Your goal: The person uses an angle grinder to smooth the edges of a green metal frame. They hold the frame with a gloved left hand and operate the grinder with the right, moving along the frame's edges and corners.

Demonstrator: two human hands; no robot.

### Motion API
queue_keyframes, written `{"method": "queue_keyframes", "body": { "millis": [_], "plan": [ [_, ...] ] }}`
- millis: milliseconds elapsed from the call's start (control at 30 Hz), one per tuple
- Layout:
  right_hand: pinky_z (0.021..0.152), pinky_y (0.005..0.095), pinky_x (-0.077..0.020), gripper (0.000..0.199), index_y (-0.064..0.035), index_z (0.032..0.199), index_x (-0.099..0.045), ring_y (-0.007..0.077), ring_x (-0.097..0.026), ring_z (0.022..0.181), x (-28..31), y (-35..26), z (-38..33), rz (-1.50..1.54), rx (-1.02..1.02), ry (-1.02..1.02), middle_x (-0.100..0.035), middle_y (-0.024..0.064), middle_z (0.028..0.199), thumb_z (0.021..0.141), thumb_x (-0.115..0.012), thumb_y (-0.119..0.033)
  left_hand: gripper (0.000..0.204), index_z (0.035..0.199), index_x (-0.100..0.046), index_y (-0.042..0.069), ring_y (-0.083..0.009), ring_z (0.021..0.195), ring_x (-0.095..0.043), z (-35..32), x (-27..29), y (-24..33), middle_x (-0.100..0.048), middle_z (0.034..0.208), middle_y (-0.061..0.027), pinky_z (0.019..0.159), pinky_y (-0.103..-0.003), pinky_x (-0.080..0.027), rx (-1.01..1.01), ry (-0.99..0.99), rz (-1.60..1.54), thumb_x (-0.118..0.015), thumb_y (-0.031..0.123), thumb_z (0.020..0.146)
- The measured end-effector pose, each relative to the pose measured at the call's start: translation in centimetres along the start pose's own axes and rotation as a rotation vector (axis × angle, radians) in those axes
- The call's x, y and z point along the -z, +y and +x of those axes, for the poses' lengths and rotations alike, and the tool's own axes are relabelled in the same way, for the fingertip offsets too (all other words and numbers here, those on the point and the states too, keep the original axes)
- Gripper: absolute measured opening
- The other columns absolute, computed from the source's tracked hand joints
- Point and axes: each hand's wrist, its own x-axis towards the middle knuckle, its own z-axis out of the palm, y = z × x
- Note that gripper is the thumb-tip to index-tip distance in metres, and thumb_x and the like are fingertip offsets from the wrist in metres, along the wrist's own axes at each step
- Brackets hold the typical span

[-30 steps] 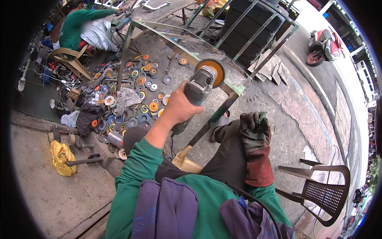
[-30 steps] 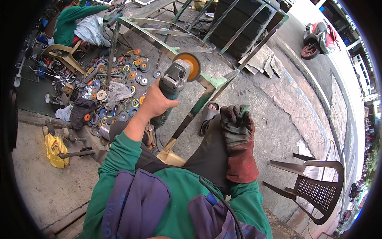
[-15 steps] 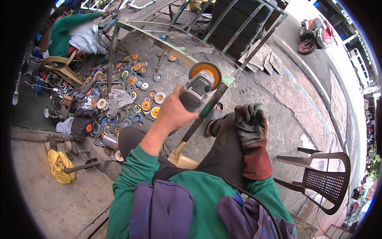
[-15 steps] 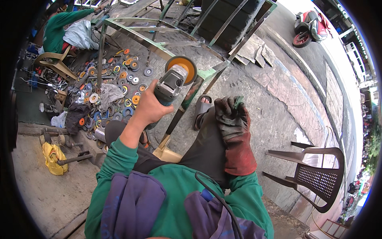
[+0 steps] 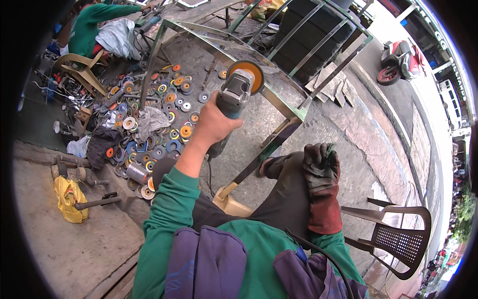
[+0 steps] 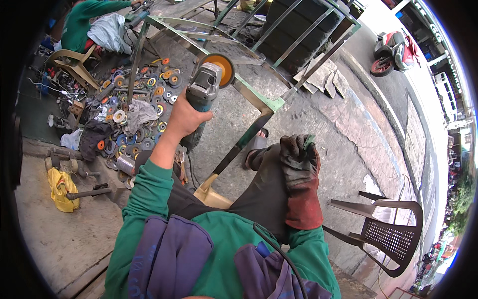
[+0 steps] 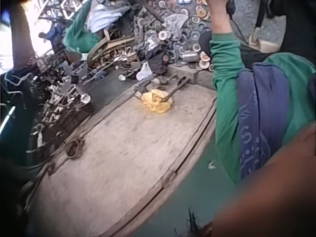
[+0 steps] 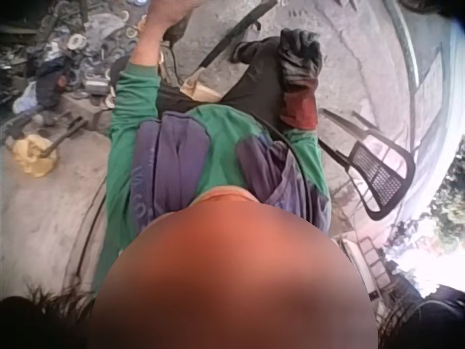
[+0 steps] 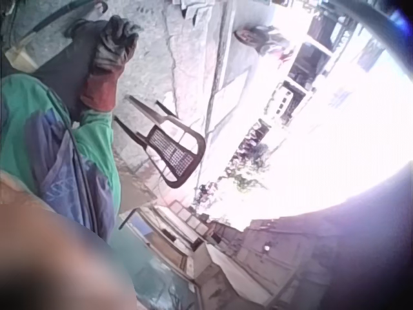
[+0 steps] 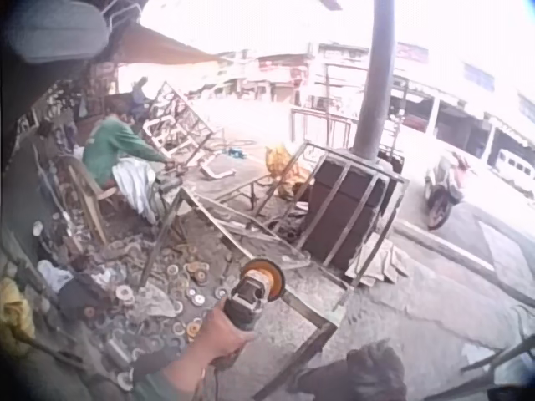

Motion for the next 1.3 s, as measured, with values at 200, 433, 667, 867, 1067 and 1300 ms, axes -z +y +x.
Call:
{"method": "queue_keyframes", "body": {
  "millis": [200, 433, 667, 867, 1067, 1300],
  "plan": [
    [0.091, 0.0378, -0.044, 0.026, -0.0093, 0.085, -0.051, 0.02, -0.042, 0.076, -0.6, 0.7, 0.6, -0.133, -0.046, -0.169, -0.04, 0.0034, 0.079, 0.095, -0.074, -0.018, 0.066, 0.123, -0.059, 0.001, -0.0427, 0.099, -0.075, 0.7, 1.2, 0.6, -0.075, 0.101, -0.0239, 0.086, -0.047, -0.06, 0.048, 0.012, 0.025, -0.089, 0.023, 0.068],
    [0.098, 0.0404, -0.0449, 0.02, -0.0079, 0.096, -0.055, 0.0219, -0.045, 0.081, -0.6, 1.5, 1.0, -0.184, -0.012, -0.128, -0.042, 0.0044, 0.083, 0.098, -0.071, -0.02, 0.068, 0.128, -0.055, 0.003, -0.0477, 0.1, -0.074, 0.5, -0.1, 1.1, -0.076, 0.101, -0.0256, 0.086, -0.052, -0.061, -0.033, -0.068, -0.016, -0.087, 0.023, 0.071],
    [0.106, 0.0446, -0.0441, 0.019, -0.0066, 0.1, -0.053, 0.0247, -0.052, 0.094, -0.2, 0.4, 0.3, -0.236, 0.011, 0.068, -0.05, 0.0066, 0.096, 0.107, -0.06, -0.023, 0.064, 0.124, -0.055, 0.007, -0.0448, 0.092, -0.075, 0.0, -0.8, 1.4, -0.075, 0.099, -0.0219, 0.08, -0.051, -0.061, -0.088, -0.095, -0.014, -0.087, 0.023, 0.07],
    [0.108, 0.0407, -0.0446, 0.022, -0.0042, 0.099, -0.053, 0.0225, -0.052, 0.087, 0.0, 0.7, 0.6, -0.279, 0.001, -0.014, -0.05, 0.0077, 0.092, 0.107, -0.063, -0.022, 0.069, 0.126, -0.053, 0.008, -0.0477, 0.096, -0.073, -0.3, -2.2, 0.5, -0.074, 0.103, -0.0237, 0.082, -0.053, -0.061, -0.18, -0.153, -0.022, -0.088, 0.025, 0.069],
    [0.115, 0.0452, -0.0467, 0.023, -0.0024, 0.101, -0.054, 0.0243, -0.054, 0.089, 0.3, 0.3, 0.4, -0.32, -0.008, -0.056, -0.05, 0.0086, 0.094, 0.105, -0.064, -0.022, 0.053, 0.114, -0.059, 0.003, -0.0323, 0.087, -0.075, 4.5, 0.9, -3.9, -0.074, 0.097, -0.0173, 0.08, -0.042, -0.059, -0.045, 0.183, -0.398, -0.086, 0.015, 0.07],
    [0.114, 0.0428, -0.0472, 0.025, -0.0039, 0.099, -0.05, 0.0238, -0.051, 0.088, 0.2, 0.6, 1.3, -0.244, -0.077, -0.209, -0.045, 0.007, 0.09, 0.107, -0.063, -0.024, 0.062, 0.124, -0.056, 0.012, -0.0463, 0.097, -0.073, 0.0, -2.1, -1.8, -0.075, 0.101, -0.0211, 0.082, -0.051, -0.061, -0.193, -0.021, -0.188, -0.088, 0.018, 0.071]
  ]
}}
